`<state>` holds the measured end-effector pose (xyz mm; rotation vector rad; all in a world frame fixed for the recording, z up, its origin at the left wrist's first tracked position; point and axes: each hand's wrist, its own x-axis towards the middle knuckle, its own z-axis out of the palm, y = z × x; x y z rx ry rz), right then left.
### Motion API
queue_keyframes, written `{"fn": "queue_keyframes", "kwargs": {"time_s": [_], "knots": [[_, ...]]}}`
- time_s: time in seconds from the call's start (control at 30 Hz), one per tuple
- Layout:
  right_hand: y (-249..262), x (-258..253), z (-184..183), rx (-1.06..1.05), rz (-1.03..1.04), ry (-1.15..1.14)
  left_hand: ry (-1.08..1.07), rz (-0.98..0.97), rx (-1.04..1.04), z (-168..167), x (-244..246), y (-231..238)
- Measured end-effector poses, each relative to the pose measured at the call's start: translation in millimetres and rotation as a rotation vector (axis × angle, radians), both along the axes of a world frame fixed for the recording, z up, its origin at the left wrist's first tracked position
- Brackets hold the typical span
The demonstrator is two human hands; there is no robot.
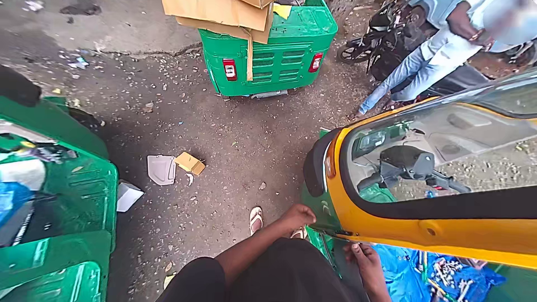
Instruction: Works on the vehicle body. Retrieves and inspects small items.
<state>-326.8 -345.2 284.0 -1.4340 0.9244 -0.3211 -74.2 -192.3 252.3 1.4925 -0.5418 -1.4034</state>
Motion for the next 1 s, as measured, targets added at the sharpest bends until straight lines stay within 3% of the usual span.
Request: {"fn": "queue_keyframes", "kwargs": {"time_s": [0.1, 0.17, 0.23, 0.3, 0.37, 0.5, 0.6, 0.73, 0.8, 0.9, 1.0], "knots": [[11, -11, -34, -0.099, 0.244, 0.396, -0.359, -0.048, 0.351, -84, 35, 80], [16, -13, -50, -0.215, 0.564, 0.712, -0.352, -0.005, 0.604, -151, 45, 152], [28, -7, -61, -0.278, 0.865, 0.894, -0.187, 0.138, 0.847, -199, 35, 237], [44, 4, -66, -0.27, 1.011, 0.953, -0.039, 0.254, 1.117, -215, 13, 313], [53, 15, -62, -0.272, 1.032, 0.979, 0.058, 0.318, 1.267, -216, -16, 366], [51, 35, -56, -0.234, 1.031, 0.927, 0.205, 0.547, 1.162, -220, -88, 432], [38, 65, -52, -0.27, 1.112, 0.931, 0.266, 0.724, 1.109, -226, -139, 436], [-2, 60, -72, -0.176, 1.137, 0.923, 0.386, 0.597, 1.05, -259, -204, 381], [1, 47, -69, -0.251, 1.09, 0.821, 0.4, 0.551, 0.961, -265, -217, 344], [7, 2, -60, -0.401, 0.923, 0.589, 0.105, 0.425, 0.838, -261, -212, 285], [3, -64, -64, -0.298, 0.899, 0.584, -0.179, 0.285, 0.832, -230, -186, 240]]}}
